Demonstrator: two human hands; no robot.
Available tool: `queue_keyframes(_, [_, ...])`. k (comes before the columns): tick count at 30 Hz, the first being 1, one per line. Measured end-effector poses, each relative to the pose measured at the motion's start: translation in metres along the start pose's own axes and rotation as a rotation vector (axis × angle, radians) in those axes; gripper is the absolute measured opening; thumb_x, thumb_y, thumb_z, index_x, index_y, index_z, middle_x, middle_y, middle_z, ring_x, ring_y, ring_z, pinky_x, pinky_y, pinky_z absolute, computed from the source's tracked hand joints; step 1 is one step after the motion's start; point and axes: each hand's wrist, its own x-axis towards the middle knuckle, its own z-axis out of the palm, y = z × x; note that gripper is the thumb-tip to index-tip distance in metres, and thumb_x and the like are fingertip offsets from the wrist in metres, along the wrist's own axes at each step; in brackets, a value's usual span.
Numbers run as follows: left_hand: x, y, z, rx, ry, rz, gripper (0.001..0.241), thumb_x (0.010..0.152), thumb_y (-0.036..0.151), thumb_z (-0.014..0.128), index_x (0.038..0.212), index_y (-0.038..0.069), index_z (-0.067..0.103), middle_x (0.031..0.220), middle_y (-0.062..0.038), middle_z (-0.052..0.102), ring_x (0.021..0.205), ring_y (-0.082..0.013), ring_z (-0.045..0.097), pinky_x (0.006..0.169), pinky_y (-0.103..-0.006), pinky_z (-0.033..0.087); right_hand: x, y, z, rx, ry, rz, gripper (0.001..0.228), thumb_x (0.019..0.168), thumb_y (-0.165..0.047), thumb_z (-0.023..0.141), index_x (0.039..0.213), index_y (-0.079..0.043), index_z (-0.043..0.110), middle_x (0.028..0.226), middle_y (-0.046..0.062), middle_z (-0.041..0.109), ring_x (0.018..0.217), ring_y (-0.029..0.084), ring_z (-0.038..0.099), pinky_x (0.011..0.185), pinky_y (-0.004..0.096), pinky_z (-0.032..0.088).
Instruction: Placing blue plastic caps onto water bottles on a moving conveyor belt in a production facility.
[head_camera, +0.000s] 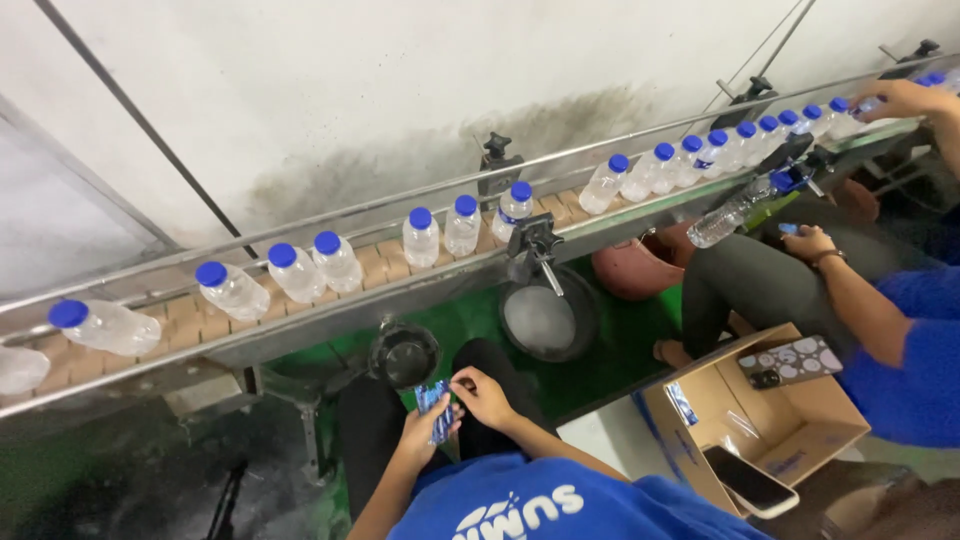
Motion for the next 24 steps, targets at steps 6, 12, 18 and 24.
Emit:
queue_keyframes(6, [0.017, -0.015, -0.012, -0.095, 0.035, 0.072, 0.038, 0.085, 0.02, 0.082, 0.111, -0.004, 0.069, 0.079, -0.019, 0.07, 0.064, -0.0275, 0.068, 0.059, -0.0373, 0.062, 0.026, -0.012, -0.021, 0.117, -0.633, 0.096, 0.062, 0.076, -0.034, 0.087, 0.127, -0.011, 0.059, 0.12, 0.007, 0.066, 0.103, 0.015, 0.064, 0.089, 0.028, 0.054])
queue_keyframes(12, [-0.014, 0.006, 0.005, -0.071, 0.098, 0.077, 0.047, 0.087, 0.02, 0.079, 0.124, -0.006, 0.068, 0.103, -0.023, 0.076, 0.086, -0.0347, 0.075, 0.074, -0.0401, 0.063, 0.045, 0.013, -0.019, -0.022, -0.57, -0.132, 0.021, 0.088, -0.028, 0.083, 0.083, -0.015, 0.067, 0.072, -0.002, 0.064, 0.067, 0.008, 0.054, 0.065, 0.027, 0.043])
queue_keyframes(18, [0.004, -0.001, -0.003, 0.012, 0.027, 0.05, 0.045, 0.09, 0.015, 0.074, 0.125, -0.012, 0.066, 0.107, -0.033, 0.074, 0.097, -0.0412, 0.075, 0.085, -0.0466, 0.063, 0.04, -0.039, -0.04, -0.055, -0.368, -0.042, 0.022, 0.083, -0.027, 0.085, 0.074, -0.016, 0.068, 0.067, -0.005, 0.064, 0.064, 0.005, 0.053, 0.064, 0.026, 0.04])
queue_keyframes(24, [-0.005, 0.002, -0.003, -0.02, 0.027, 0.045, 0.04, 0.087, 0.018, 0.079, 0.117, -0.004, 0.065, 0.1, -0.028, 0.073, 0.085, -0.0343, 0.073, 0.065, -0.035, 0.06, 0.087, -0.193, -0.111, 0.335, -0.343, -0.27, 0.011, 0.086, -0.018, 0.081, 0.091, -0.019, 0.072, 0.1, -0.001, 0.073, 0.093, 0.013, 0.068, 0.092, 0.032, 0.054])
